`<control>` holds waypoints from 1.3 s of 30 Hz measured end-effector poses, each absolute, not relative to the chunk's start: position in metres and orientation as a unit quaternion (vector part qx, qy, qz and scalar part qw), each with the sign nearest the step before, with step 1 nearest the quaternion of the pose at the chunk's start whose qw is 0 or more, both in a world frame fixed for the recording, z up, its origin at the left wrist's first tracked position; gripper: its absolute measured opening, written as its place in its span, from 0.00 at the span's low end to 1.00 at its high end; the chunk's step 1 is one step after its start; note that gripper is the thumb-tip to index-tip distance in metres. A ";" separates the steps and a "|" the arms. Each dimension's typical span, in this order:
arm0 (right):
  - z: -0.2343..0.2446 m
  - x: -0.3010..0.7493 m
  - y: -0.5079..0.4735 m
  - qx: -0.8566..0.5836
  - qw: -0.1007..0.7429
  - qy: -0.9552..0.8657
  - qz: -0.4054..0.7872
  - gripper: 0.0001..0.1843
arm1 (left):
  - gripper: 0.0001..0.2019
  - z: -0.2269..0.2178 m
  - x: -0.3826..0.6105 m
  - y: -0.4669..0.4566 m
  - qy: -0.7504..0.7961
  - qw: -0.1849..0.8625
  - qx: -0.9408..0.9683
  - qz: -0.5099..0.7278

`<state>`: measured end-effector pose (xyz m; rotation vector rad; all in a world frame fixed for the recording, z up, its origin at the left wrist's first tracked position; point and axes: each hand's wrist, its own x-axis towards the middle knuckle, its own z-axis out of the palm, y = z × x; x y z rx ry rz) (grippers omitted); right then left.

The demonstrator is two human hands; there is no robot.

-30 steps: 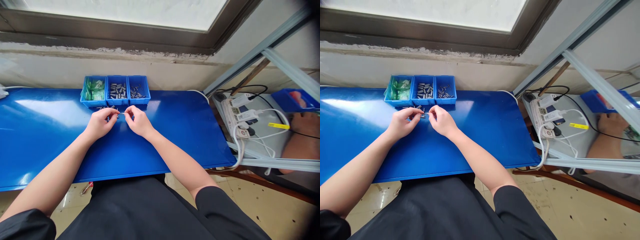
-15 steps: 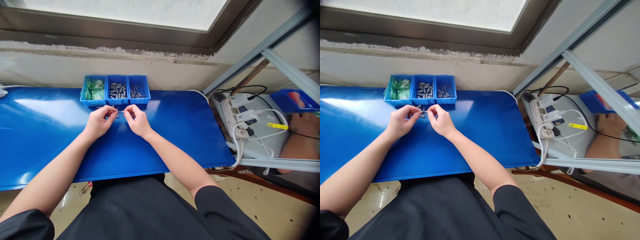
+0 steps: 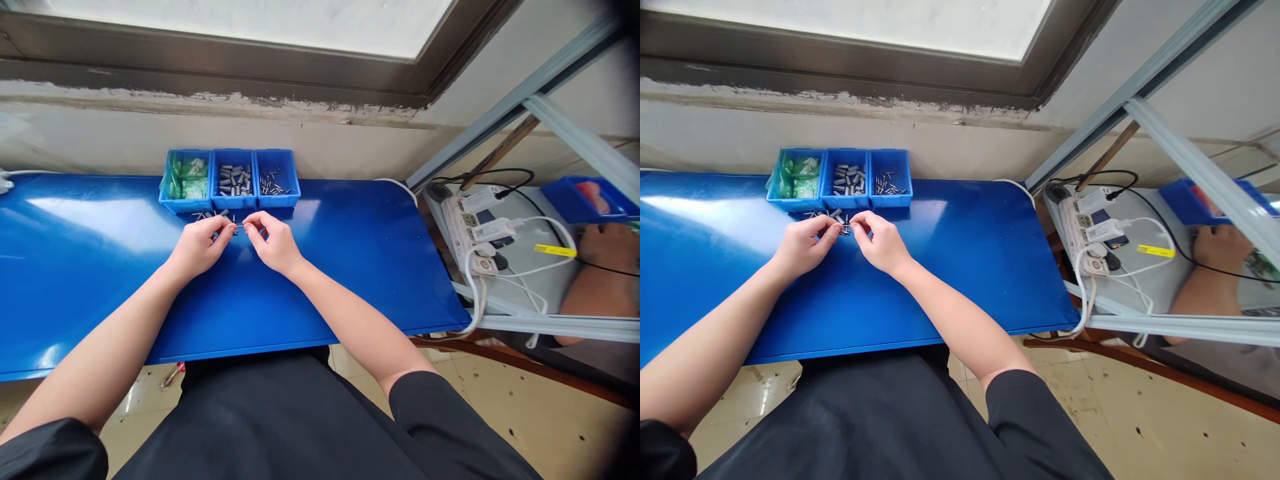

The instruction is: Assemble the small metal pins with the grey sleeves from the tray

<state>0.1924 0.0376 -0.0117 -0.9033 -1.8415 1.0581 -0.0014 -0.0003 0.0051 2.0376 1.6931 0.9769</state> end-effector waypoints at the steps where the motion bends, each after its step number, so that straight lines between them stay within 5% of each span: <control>1: -0.011 0.192 0.038 -0.356 0.405 -0.729 0.420 0.16 | 0.16 0.005 -0.001 0.000 0.592 0.159 0.713 0.340; 39: -0.019 0.190 0.041 -0.351 0.438 -0.727 0.396 0.15 | 0.16 0.002 -0.003 0.000 0.599 0.158 0.691 0.372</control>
